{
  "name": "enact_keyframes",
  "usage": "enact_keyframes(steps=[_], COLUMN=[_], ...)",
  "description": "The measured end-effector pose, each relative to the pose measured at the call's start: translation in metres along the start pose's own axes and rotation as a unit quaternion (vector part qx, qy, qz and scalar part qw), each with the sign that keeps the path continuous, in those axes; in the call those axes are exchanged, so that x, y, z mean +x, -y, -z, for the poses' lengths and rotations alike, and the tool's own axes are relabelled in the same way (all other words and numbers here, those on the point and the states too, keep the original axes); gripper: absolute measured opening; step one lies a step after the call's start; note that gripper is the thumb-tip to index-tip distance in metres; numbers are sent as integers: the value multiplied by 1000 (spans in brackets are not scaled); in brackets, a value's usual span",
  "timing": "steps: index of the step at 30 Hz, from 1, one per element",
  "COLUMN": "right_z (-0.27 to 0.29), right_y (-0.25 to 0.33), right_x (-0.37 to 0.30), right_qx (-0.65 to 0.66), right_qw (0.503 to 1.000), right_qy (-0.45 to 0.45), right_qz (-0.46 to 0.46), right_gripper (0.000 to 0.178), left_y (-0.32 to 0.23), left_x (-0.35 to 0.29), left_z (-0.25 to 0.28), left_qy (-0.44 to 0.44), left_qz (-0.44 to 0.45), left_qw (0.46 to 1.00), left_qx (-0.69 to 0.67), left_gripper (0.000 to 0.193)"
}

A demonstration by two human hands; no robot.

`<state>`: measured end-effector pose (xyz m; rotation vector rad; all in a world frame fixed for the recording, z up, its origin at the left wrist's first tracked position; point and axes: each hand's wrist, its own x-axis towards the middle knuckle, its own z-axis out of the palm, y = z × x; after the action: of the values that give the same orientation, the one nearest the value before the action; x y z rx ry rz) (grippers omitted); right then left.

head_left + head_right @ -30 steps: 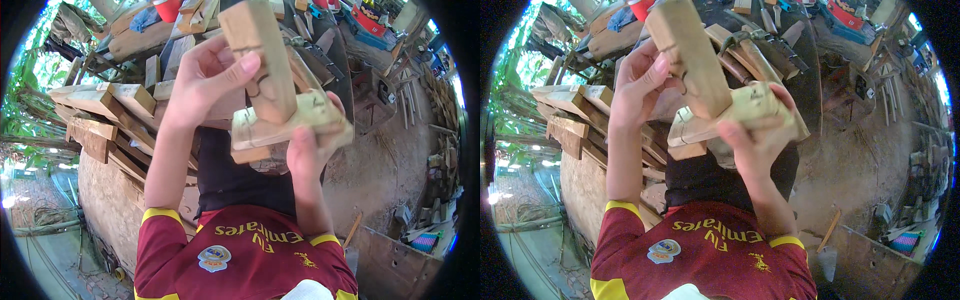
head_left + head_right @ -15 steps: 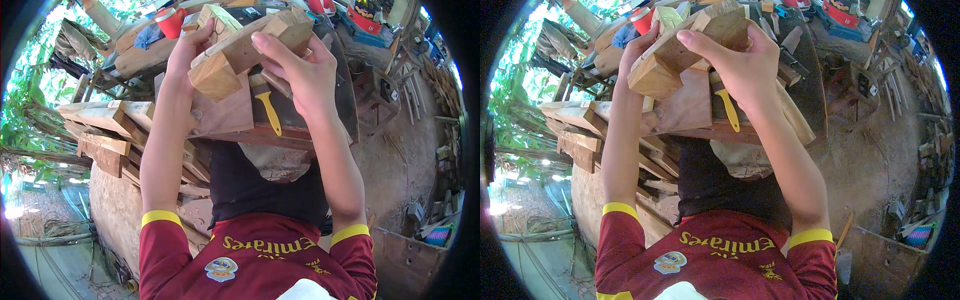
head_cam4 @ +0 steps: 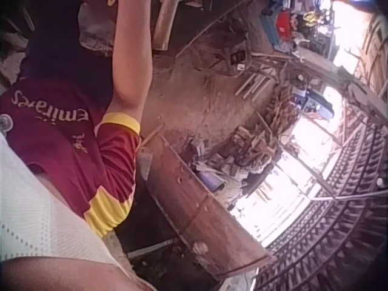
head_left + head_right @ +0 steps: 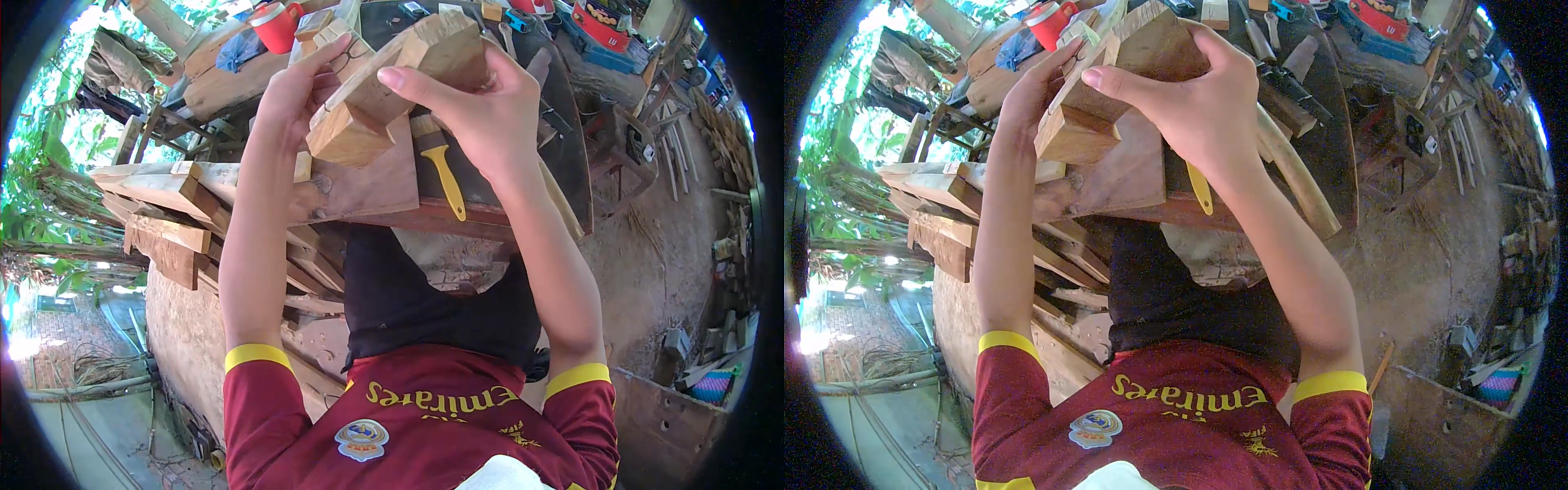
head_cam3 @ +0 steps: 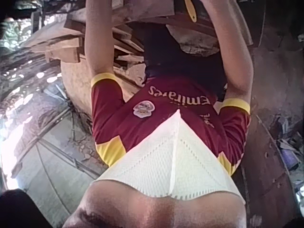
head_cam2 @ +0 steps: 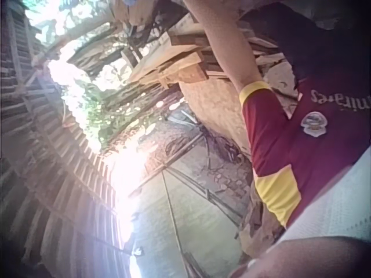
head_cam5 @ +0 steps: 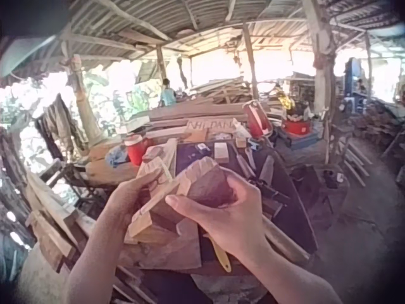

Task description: The person assembles a small wooden structure by first removing a metal file from a sheath. They then use the file to smooth the edges of a small wooden block. Finally, they use a hammer to drive nails into the block, joining it with other wooden pieces to form a small frame-like object.

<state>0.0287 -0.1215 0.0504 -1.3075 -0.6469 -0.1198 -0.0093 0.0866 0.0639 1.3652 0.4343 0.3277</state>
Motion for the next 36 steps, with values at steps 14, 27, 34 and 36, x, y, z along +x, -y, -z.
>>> enact_keyframes(steps=[14, 27, 34, 36], right_z=[3, -4, -3, -2], right_y=[-49, -65, -60, -55], right_x=[-38, -66, -72, -71], right_qx=[301, 459, 313, 247], right_qw=[951, 874, 948, 969], right_qy=[66, 81, 42, 27], right_qz=[-28, -135, -37, -2], right_gripper=[73, 86, 78, 75], left_y=[15, 18, 10, 12], left_x=[-36, -62, -67, -65], left_z=[22, 24, 16, 17], left_qy=[109, 213, 150, 122], left_qz=[-157, -162, -129, -120], left_qw=[976, 942, 966, 976], left_qx=[-102, -204, -164, -137], left_gripper=[21, 35, 27, 24])
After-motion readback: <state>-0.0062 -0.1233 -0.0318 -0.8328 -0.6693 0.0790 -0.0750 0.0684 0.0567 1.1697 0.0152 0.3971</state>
